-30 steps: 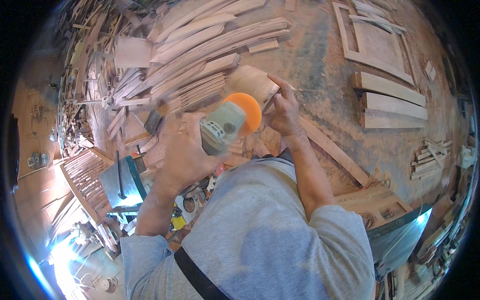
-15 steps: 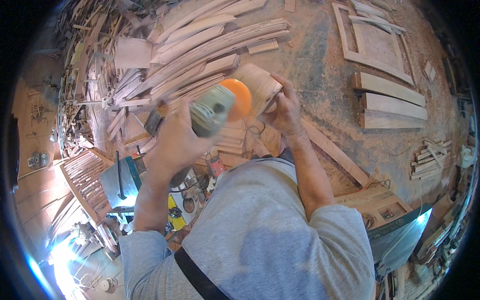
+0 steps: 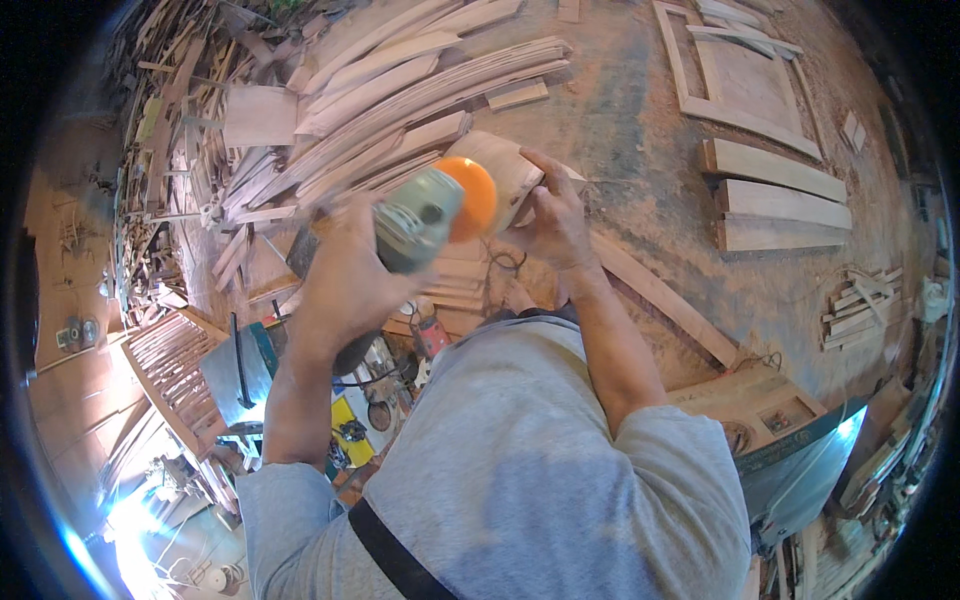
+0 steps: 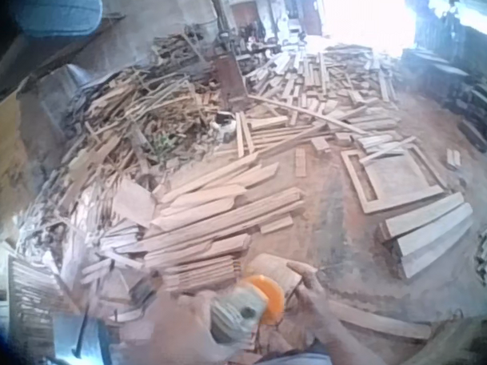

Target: The person selects a small wooden piece from a pile, then uses an angle grinder with a sanding disc to smooth its edges and surfaces. The person handles the wood with both hands, rotating it to sand different sides, and places the finished piece aside.

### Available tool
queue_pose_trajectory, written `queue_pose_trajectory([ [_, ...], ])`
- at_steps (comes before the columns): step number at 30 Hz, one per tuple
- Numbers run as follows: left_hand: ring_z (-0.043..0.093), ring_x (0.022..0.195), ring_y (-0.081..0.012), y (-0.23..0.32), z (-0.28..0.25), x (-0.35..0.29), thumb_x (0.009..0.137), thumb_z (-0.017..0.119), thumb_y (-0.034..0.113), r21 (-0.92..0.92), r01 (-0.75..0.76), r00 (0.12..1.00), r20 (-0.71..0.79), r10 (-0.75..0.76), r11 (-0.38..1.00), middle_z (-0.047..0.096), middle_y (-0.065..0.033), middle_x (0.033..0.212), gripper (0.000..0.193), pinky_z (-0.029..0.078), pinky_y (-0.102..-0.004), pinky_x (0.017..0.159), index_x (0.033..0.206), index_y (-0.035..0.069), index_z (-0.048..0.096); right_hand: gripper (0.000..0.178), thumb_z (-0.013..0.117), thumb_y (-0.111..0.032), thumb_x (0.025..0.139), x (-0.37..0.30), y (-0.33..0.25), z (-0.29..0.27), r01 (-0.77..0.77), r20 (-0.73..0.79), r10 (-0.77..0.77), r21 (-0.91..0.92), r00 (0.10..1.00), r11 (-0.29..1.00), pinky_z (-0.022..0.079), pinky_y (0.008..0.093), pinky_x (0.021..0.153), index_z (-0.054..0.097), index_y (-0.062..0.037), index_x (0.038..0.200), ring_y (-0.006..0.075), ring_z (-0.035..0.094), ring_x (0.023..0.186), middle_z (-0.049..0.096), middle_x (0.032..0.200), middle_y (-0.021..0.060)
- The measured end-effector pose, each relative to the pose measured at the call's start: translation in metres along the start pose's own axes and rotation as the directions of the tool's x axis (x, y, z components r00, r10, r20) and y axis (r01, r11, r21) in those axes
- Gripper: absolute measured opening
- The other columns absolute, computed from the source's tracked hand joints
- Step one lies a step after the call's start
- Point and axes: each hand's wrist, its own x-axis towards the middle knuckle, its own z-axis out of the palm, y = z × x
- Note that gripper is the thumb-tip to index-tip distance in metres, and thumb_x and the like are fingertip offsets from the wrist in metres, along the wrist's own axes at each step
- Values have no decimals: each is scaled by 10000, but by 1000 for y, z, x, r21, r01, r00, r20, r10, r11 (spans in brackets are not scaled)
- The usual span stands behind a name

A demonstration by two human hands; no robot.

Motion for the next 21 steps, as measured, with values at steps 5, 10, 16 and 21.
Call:
queue_pose_trajectory([
  [5, 698, 997, -378, 18, 1, -3, 698, 873, 294, 239, -99, 994, 70, 84, 966, 695, -228, 1063, 739, 544, -445, 873, 1271, 25, 492, 542, 915, -187, 585, -5, 1, -1, 35, 18, -34, -62, 999, 997, 539, 410, 980, 677, 20, 1025, 340, 601, 1209, 563, 1361, 160],
  [10, 693, 1008, -397, 6, -22, 21, 669, 884, 289, 150, -40, 999, 10, 39, 988, 691, -247, 1053, 757, 541, -447, 878, 1253, 15, 487, 552, 913, -207, 587, -12, -9, 4, -27, 24, 26, 13, 999, 1000, 524, 428, 998, 666, 35, 1016, 346, 588, 1223, 560, 1360, 170],
  [16, 691, 1002, -410, 22, -19, 3, 662, 890, 279, 280, -161, 977, 180, 113, 947, 687, -268, 1081, 758, 545, -450, 878, 1239, 10, 479, 471, 917, -208, 578, -31, 0, 19, -4, 28, 4, -11, 1000, 1000, 493, 442, 1023, 638, 60, 847, 394, 573, 1218, 551, 1352, 218],
  [21, 685, 989, -441, 9, -34, 16, 705, 832, 320, 208, -22, 991, 136, -7, 978, 681, -302, 1037, 692, 531, -492, 869, 1178, -31, 469, 416, 908, -191, 572, -40, -10, 24, 0, 17, 0, 45, 1000, 999, 477, 453, 1032, 613, 46, 747, 401, 554, 1229, 550, 1344, 232],
])
